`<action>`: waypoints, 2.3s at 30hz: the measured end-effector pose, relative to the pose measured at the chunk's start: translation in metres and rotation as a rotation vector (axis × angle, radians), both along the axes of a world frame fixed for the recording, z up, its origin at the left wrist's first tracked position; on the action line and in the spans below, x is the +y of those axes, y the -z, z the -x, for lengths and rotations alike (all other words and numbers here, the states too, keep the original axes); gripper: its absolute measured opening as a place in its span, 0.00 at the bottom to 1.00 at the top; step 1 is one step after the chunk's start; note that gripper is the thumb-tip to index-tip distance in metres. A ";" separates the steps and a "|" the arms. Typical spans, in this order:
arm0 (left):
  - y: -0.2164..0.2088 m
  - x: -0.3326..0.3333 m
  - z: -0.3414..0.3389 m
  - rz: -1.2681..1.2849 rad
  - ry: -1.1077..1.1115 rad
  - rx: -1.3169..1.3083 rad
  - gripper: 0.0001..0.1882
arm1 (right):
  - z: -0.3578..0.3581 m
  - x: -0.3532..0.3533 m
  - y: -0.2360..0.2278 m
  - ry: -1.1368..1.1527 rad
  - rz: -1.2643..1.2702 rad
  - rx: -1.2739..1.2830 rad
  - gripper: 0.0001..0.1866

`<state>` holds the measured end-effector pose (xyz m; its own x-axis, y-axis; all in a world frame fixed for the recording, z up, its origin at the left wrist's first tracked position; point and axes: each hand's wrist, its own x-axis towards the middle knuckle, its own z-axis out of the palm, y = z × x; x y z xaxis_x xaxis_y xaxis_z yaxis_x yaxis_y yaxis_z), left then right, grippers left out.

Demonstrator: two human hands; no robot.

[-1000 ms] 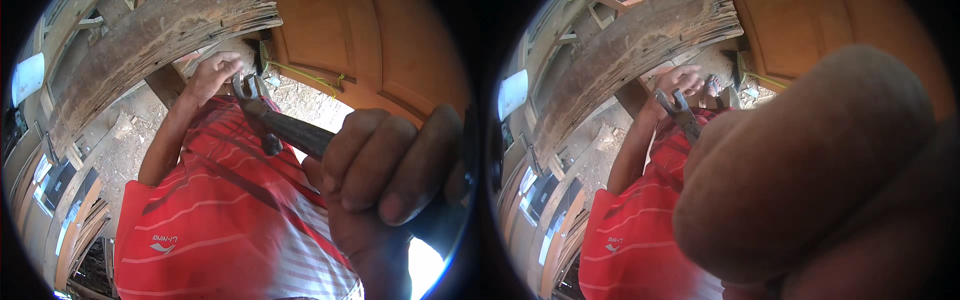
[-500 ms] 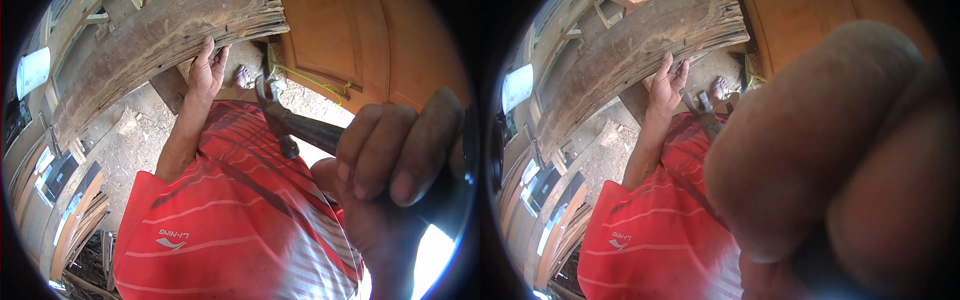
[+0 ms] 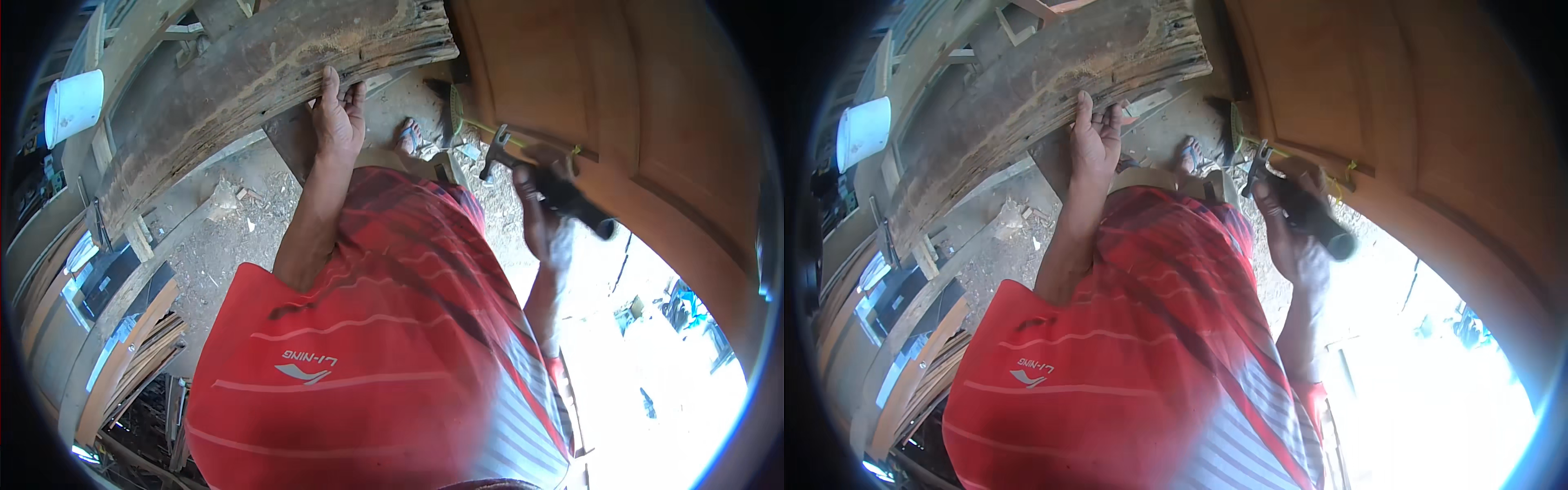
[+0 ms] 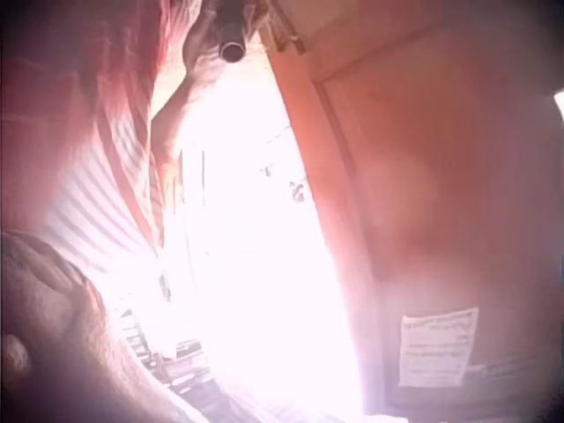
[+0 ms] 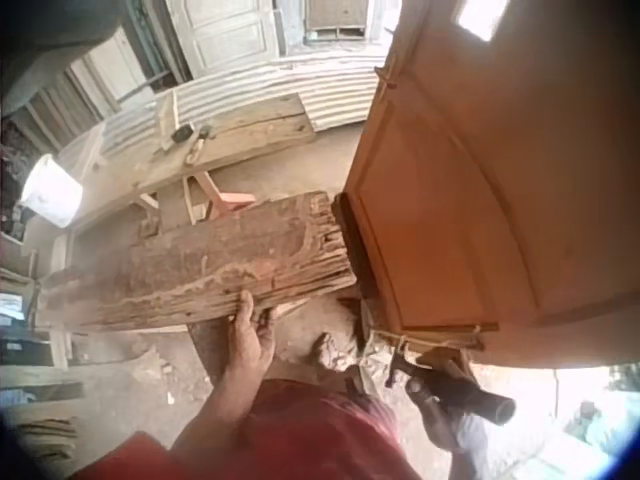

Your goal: The person removes nails from a wooden board by prying them with a hammer and chiseling into the wood around them using a screwdriver and the hammer.

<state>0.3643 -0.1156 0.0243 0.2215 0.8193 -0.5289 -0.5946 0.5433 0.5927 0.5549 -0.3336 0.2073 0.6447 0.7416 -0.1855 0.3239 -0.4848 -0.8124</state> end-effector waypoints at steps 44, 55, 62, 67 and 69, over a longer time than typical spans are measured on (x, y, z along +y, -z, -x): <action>-0.076 0.161 0.164 -1.325 0.686 1.572 0.34 | 0.160 0.081 0.020 -0.056 -0.212 -0.008 0.20; -0.074 0.153 0.165 -1.316 0.690 1.556 0.32 | 0.144 0.054 0.102 -0.117 0.053 -0.158 0.28; -0.076 0.158 0.168 -1.294 0.632 1.598 0.28 | 0.156 0.102 -0.045 0.011 -0.766 -0.074 0.24; -0.080 0.157 0.164 -1.297 0.637 1.595 0.28 | 0.145 0.090 0.016 -0.126 -0.896 -0.207 0.21; -0.079 0.159 0.165 -1.327 0.607 1.579 0.28 | 0.155 0.074 0.062 -0.101 0.077 -0.185 0.18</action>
